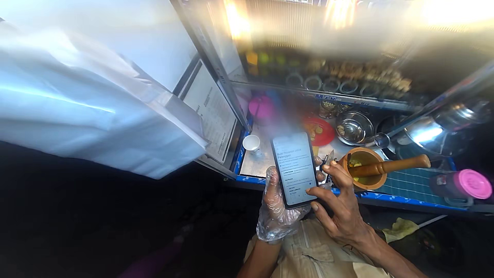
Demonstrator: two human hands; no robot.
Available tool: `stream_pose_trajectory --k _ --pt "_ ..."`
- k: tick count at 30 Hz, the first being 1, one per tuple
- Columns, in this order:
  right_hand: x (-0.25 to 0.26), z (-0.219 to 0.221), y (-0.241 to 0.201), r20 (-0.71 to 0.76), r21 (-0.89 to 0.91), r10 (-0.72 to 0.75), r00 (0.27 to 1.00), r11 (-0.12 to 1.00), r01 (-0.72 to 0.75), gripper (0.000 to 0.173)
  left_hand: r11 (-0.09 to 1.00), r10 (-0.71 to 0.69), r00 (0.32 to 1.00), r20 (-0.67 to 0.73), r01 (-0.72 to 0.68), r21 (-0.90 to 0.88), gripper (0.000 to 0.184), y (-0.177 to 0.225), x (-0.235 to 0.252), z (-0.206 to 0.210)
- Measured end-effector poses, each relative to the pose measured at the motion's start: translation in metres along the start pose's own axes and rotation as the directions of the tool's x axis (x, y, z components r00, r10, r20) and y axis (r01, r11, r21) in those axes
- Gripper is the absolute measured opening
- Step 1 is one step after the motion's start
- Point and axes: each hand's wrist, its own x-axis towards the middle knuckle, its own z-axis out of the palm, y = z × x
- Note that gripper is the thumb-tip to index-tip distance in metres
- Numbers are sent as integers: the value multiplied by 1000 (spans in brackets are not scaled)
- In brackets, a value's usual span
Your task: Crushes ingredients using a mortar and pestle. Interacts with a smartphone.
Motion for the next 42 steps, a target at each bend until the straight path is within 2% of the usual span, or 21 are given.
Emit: stream_pose_trajectory --k 8,18,25,30,38,42 --pt "6 -1 1 37 -35 5 999 999 -4 24 999 42 999 -29 -42 25 48 -2 -2 2" --pt "14 -4 10 2 -121 61 998 991 -60 40 1000 9 1000 -24 -9 -16 47 -3 -4 2" --pt "7 -5 4 -8 -38 16 1000 999 -17 27 999 -32 999 17 32 -9 53 -1 -2 0" --pt "7 -2 3 31 -29 -2 1000 1000 3 25 1000 1 1000 -7 -1 20 49 -2 -2 1" --pt "19 -2 9 2 -164 72 997 984 -71 41 1000 18 999 -45 -17 17 46 -5 -4 4" --pt "20 -4 9 -25 -141 65 998 988 -68 43 999 15 999 -39 -14 31 46 -4 -4 2"
